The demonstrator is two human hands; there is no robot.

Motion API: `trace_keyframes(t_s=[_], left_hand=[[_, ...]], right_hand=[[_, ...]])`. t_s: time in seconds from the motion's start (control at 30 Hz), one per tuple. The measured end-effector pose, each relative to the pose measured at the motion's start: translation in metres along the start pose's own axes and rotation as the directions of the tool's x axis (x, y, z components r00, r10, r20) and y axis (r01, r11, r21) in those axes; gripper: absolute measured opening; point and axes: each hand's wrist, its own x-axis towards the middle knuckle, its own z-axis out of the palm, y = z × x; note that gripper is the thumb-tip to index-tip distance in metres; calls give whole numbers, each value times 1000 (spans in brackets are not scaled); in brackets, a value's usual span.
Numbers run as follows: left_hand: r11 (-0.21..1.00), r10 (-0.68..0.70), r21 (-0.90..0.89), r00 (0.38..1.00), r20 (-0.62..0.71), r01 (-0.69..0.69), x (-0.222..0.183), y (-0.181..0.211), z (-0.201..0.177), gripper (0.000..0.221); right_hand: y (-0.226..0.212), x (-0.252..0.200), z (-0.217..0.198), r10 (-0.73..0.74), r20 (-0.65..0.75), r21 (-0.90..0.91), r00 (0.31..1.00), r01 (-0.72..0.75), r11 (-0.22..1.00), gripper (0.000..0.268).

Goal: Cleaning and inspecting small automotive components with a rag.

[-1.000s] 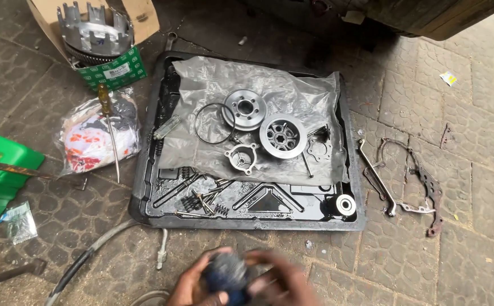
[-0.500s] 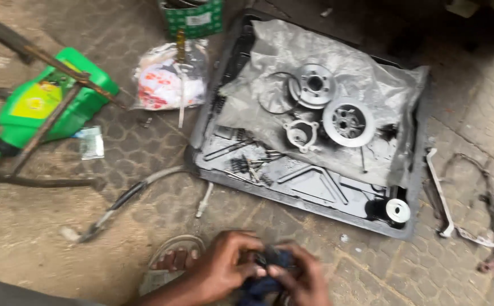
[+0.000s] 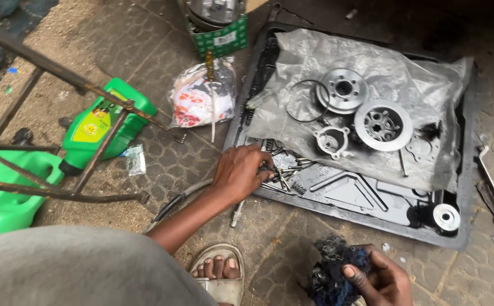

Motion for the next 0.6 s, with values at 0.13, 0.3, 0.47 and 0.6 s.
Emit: trace_keyframes(t_s=[0.13,0.3,0.47,0.6], left_hand=[[998,-54,14,998,40,54,3,10,10,22],[995,29,-87,994,-106,-39,3,-5,17,12],[862,-63,-502,998,31,70,-12,17,5,9],[563,-29,-812,985,168,155,-28,57,24,9]], right_hand=[[0,-7,-12,3,-31,21,1000,-3,1000,33],[1,-9,-28,56,-71,89,996,-50,995,36],[-15,-8,-29,176,-127,176,976,-152,973,41],[-51,2,-13,-47,0,131,999,47,990,34]])
